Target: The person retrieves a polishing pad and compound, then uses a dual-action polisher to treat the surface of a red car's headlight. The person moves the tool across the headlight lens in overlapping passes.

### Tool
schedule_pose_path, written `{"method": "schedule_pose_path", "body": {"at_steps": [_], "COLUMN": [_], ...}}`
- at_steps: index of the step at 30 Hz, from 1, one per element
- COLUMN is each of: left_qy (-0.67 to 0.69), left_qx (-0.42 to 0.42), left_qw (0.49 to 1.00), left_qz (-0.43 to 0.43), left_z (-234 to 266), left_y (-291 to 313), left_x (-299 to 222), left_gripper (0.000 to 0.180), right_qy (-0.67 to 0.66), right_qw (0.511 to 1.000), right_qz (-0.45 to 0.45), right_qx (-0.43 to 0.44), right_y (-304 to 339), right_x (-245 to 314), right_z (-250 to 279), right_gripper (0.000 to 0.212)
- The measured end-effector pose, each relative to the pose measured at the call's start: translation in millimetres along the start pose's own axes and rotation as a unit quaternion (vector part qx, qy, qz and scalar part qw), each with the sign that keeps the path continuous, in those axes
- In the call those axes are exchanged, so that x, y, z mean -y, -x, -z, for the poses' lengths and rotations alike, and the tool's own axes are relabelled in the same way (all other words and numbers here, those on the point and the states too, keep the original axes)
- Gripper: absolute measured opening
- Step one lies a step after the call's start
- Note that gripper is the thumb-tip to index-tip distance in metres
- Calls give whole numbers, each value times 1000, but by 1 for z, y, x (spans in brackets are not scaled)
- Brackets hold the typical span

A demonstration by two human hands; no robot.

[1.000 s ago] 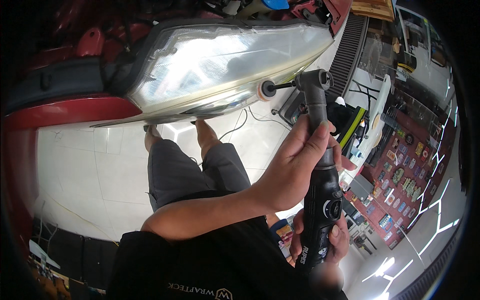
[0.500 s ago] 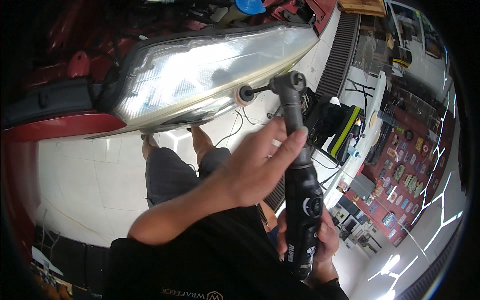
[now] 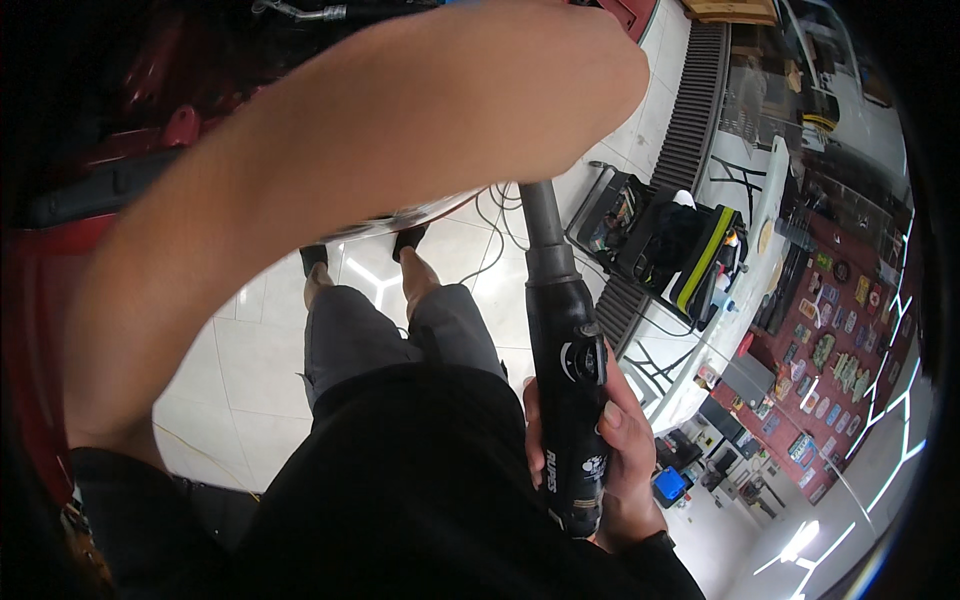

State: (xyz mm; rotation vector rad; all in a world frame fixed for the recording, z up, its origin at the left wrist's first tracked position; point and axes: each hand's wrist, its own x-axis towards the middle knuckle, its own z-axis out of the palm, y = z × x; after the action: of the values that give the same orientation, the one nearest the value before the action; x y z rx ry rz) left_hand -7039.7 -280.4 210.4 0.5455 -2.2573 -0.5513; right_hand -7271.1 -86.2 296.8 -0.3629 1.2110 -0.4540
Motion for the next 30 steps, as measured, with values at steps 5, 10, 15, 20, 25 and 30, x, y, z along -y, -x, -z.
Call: {"method": "schedule_pose_path", "body": {"at_steps": [5, 10, 15, 20, 25, 30], "left_qy": [11, 25, 30, 32, 37, 46], "left_qx": [89, 131, 157, 174, 190, 193], "left_qw": [996, 991, 986, 983, 979, 978], "left_qz": [7, 25, 44, 58, 66, 68], "left_z": [-9, -22, -31, -32, -31, -35], "left_y": [-25, -38, -47, -50, -51, -51], "left_x": [11, 25, 35, 43, 50, 52], "left_gripper": [21, 24, 28, 31, 34, 38], "right_qy": [-25, -27, -30, -38, -18, -17], "right_qw": [999, 999, 999, 999, 1000, 1000], "right_qz": [2, -5, -7, -15, -11, -13], "right_qx": [20, 18, 19, 10, 11, 7], "right_y": [1, 2, 0, 1, 0, -1], "right_x": [0, -1, -6, -4, -5, -5], "right_z": [6, 7, 11, 11, 12, 11], "right_gripper": [99, 98, 100, 102, 103, 104]}}
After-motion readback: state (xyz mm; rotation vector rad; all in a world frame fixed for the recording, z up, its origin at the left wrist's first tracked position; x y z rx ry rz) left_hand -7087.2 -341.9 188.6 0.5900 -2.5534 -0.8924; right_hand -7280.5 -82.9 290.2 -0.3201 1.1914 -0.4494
